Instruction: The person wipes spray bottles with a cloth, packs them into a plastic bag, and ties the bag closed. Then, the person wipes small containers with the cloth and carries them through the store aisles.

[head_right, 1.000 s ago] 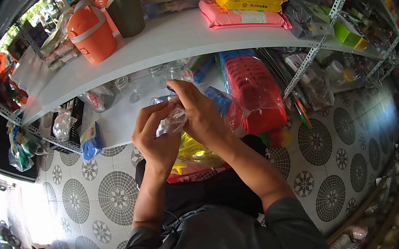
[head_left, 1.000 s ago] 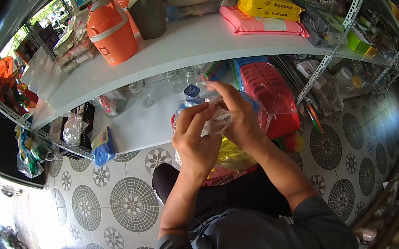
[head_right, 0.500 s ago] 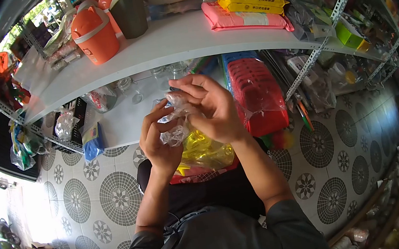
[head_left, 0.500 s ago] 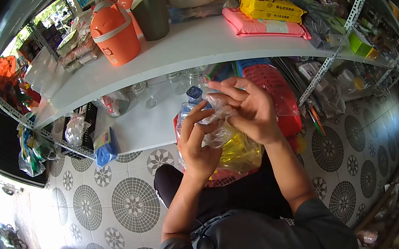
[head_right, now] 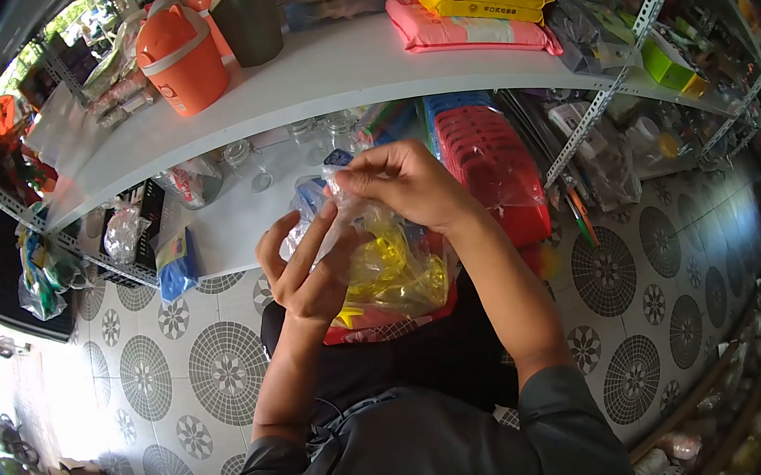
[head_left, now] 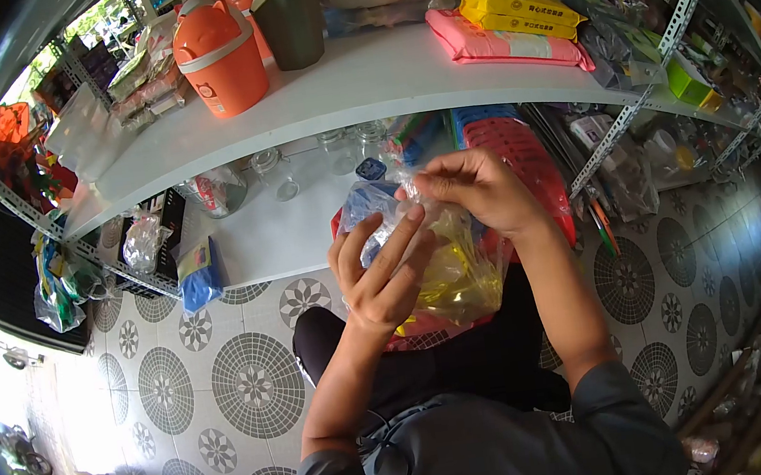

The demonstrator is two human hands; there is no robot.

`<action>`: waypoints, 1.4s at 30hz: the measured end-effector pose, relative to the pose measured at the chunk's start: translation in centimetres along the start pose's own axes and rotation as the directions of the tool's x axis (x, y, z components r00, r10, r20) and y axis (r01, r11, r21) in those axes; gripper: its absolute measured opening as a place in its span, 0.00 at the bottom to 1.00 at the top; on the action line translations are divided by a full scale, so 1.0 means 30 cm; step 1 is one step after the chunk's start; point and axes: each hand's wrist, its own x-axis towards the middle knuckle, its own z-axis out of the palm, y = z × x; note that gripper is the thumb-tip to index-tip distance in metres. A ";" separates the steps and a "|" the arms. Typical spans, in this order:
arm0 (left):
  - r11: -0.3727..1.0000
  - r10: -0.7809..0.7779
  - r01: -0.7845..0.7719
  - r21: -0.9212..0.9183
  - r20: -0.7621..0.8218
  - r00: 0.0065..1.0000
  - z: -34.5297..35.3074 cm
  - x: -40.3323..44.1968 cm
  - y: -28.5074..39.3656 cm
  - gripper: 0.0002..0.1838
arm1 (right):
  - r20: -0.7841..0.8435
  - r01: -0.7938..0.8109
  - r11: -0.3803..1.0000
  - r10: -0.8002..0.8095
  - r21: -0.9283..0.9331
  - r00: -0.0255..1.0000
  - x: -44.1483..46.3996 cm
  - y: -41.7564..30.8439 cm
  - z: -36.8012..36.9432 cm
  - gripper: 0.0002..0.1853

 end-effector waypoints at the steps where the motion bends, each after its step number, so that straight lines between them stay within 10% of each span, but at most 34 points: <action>1: 1.000 0.000 0.000 0.001 0.001 1.000 -0.005 -0.002 0.001 0.08 | 0.001 0.000 1.000 0.000 0.001 1.000 -0.001 -0.004 0.011 0.09; 15: 0.940 -0.163 0.226 -0.256 0.245 0.956 -0.060 -0.065 0.057 0.20 | -0.341 -0.005 0.759 -0.287 -0.651 0.895 0.128 0.121 -0.040 0.09; 24: 0.874 -0.289 0.372 -0.313 0.283 0.915 -0.062 -0.029 0.031 0.14 | -0.281 0.037 0.681 -0.350 -0.731 0.893 0.168 0.041 -0.049 0.10; 26: 0.785 -0.344 0.437 -0.439 0.278 0.897 -0.058 0.004 0.021 0.13 | -0.130 0.251 0.941 -0.284 -0.225 0.950 0.139 -0.004 -0.033 0.09; 31: 0.104 -0.498 0.554 -0.826 0.439 0.748 -0.073 0.068 -0.001 0.05 | 0.038 0.262 0.963 -0.265 0.069 0.963 0.084 -0.124 0.021 0.07; 42: 0.189 -0.529 0.644 -0.742 0.475 0.703 -0.095 0.077 -0.016 0.12 | 0.070 0.103 0.912 -0.142 0.396 0.987 0.102 -0.155 0.059 0.08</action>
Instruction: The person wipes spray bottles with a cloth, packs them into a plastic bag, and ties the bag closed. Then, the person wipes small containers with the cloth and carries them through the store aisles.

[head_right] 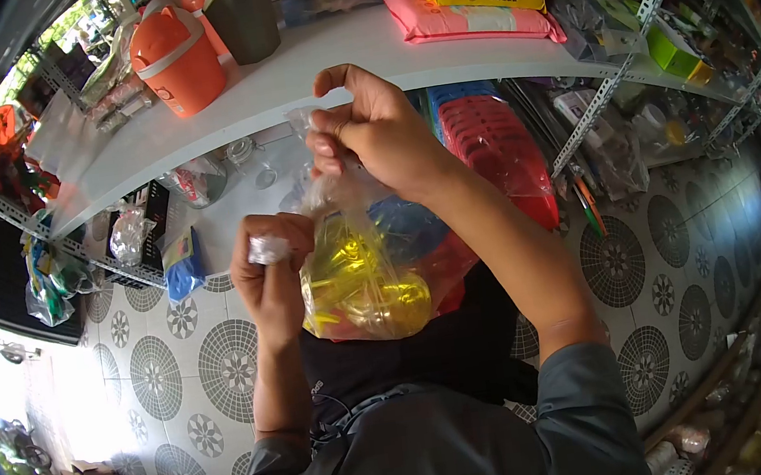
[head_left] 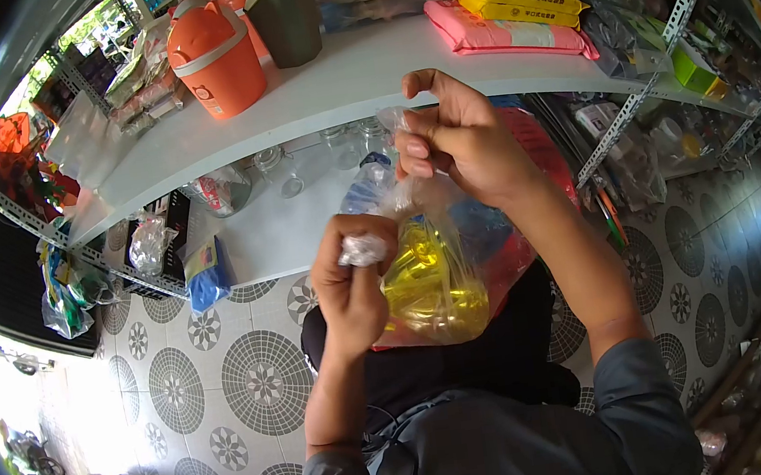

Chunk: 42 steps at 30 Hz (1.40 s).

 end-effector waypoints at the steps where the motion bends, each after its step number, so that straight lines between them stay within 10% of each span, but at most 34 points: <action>1: 0.993 -0.035 0.036 0.109 -0.005 0.999 0.007 -0.022 -0.006 0.16 | -0.077 -0.043 0.999 0.045 0.022 0.996 0.015 0.016 -0.017 0.10; 10: 0.798 0.139 -0.192 0.571 0.136 0.981 0.072 -0.098 -0.056 0.19 | -0.332 -0.247 0.968 0.247 0.044 0.910 0.080 0.162 -0.133 0.14; 20: 0.770 0.048 -0.158 0.619 0.191 0.980 0.044 -0.080 -0.053 0.20 | -0.413 -0.221 0.908 0.060 -0.356 0.909 0.111 0.185 -0.161 0.13; 25: 0.959 -0.195 0.201 0.199 -0.050 0.980 0.006 -0.028 0.000 0.05 | -0.176 0.021 0.950 -0.079 -0.311 0.981 0.048 0.090 -0.131 0.14; 28: 0.987 -0.063 0.061 -0.150 -0.012 0.998 -0.029 0.031 -0.003 0.12 | -0.109 0.117 0.916 -0.171 -0.383 0.979 -0.003 0.035 -0.056 0.15; 35: 0.860 -0.021 0.002 0.511 0.030 0.999 0.046 0.131 0.043 0.24 | -0.053 0.249 0.834 -0.314 -0.492 0.948 -0.057 0.011 -0.009 0.15; 42: 0.817 -0.094 0.023 0.576 0.093 0.991 0.081 0.158 -0.025 0.46 | -0.021 0.319 0.624 -0.474 -0.713 0.880 -0.053 -0.010 -0.021 0.16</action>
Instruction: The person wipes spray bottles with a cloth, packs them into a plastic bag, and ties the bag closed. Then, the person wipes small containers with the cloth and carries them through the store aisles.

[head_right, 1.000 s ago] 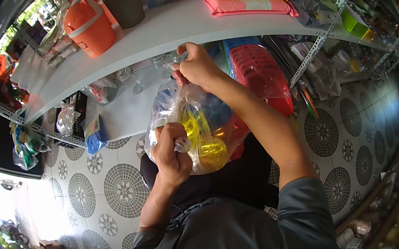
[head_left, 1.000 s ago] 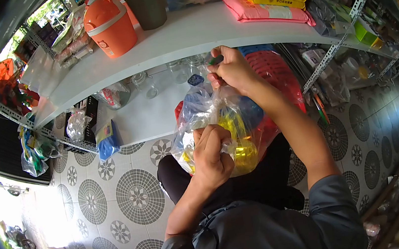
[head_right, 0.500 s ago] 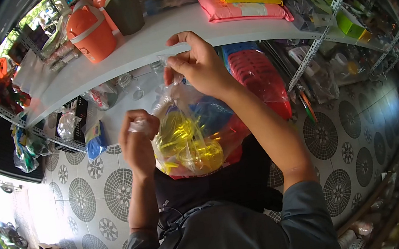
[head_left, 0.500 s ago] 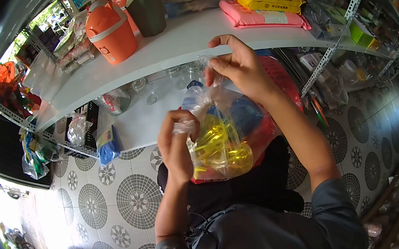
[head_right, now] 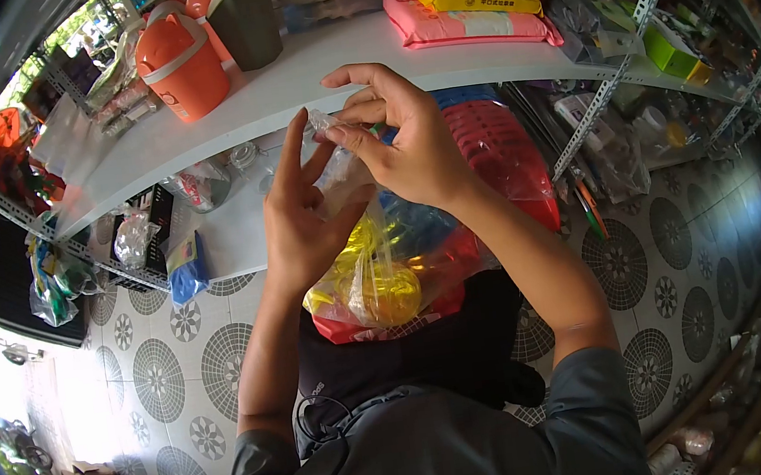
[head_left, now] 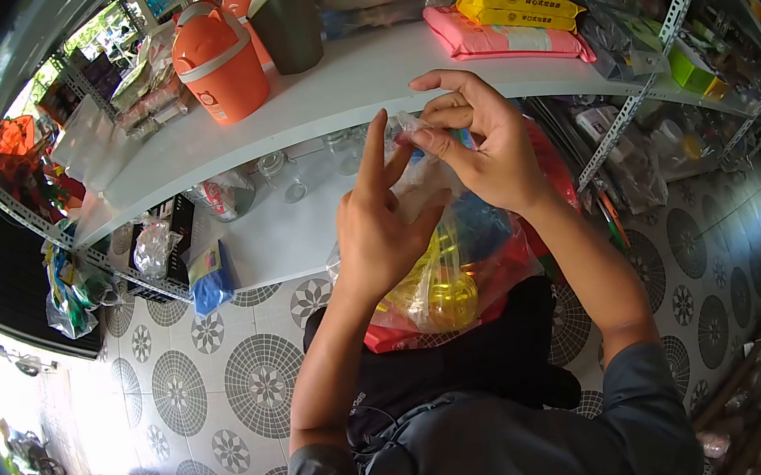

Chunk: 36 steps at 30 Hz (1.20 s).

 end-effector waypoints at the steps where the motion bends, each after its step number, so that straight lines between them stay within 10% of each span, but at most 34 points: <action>1: 0.999 0.022 -0.022 -0.032 0.004 1.000 0.007 0.003 -0.011 0.50 | 0.000 0.000 1.000 0.000 0.000 1.000 -0.001 0.001 -0.004 0.16; 7: 0.931 0.217 -0.245 0.270 0.128 0.968 0.010 0.017 0.001 0.42 | 0.036 0.024 0.999 -0.025 0.037 0.999 -0.010 0.026 -0.027 0.18; 14: 0.874 0.001 -0.151 0.462 0.310 0.951 0.018 0.011 -0.010 0.16 | 0.017 0.091 0.992 -0.093 0.091 0.996 -0.026 -0.001 -0.002 0.12; 17: 0.909 -0.030 -0.112 0.402 0.330 0.944 -0.005 0.002 -0.033 0.24 | -0.043 0.058 0.988 -0.053 0.145 0.998 -0.009 0.016 -0.001 0.12; 19: 0.977 0.201 -0.208 0.050 0.131 0.971 -0.008 -0.013 -0.076 0.20 | 0.013 0.095 0.996 -0.095 0.002 0.995 0.011 0.032 -0.034 0.12; 21: 0.998 0.010 0.000 -0.061 0.162 0.987 -0.022 -0.048 -0.072 0.16 | 0.001 0.028 0.999 -0.028 0.033 1.000 0.002 0.040 -0.055 0.12; 23: 0.930 -0.033 -0.023 -0.367 -0.145 0.989 -0.030 -0.069 -0.081 0.14 | -0.014 -0.110 0.986 0.112 0.125 0.994 -0.010 0.057 -0.075 0.12; 27: 0.767 -0.156 -0.061 -0.639 -0.278 0.948 -0.052 -0.078 -0.077 0.17 | -0.064 -0.133 0.988 0.129 -0.073 0.990 -0.034 0.063 -0.079 0.11; 29: 0.756 -0.131 -0.102 -0.646 -0.303 0.944 -0.059 -0.069 -0.075 0.16 | 0.108 0.328 0.789 -0.321 -0.520 0.941 -0.034 0.012 -0.060 0.13; 36: 0.682 -0.049 -0.148 -0.716 -0.246 0.968 -0.060 -0.045 -0.030 0.14 | 0.384 0.424 0.794 -0.262 -0.436 0.885 -0.083 0.066 0.080 0.11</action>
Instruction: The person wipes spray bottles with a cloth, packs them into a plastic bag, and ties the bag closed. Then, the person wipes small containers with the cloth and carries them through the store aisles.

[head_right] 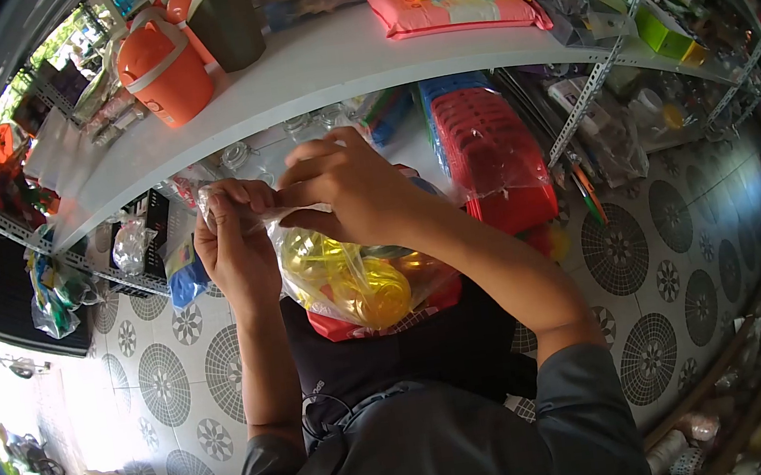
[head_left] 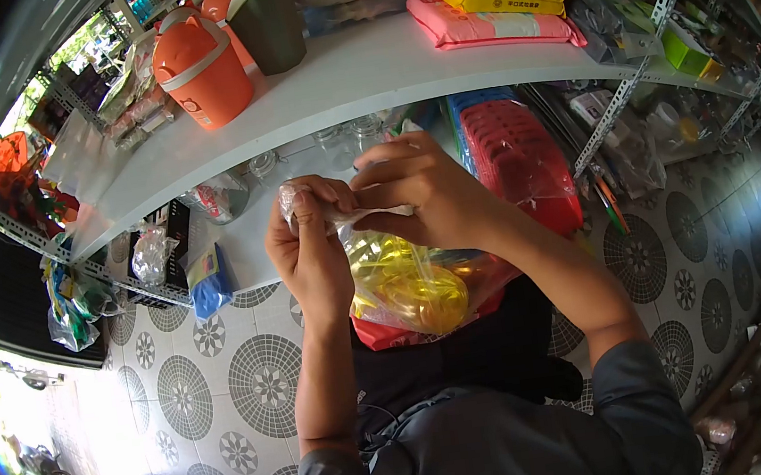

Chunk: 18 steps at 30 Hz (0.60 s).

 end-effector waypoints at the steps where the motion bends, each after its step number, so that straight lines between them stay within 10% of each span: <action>1: 1.000 0.005 -0.005 0.002 -0.001 1.000 -0.003 -0.003 0.004 0.14 | 0.051 -0.023 0.998 0.020 0.063 0.999 0.004 0.004 0.008 0.10; 18: 0.988 -0.034 0.053 -0.142 0.135 0.990 0.031 -0.113 0.056 0.15 | 0.059 -0.038 0.994 0.045 -0.107 0.997 -0.069 0.064 -0.055 0.10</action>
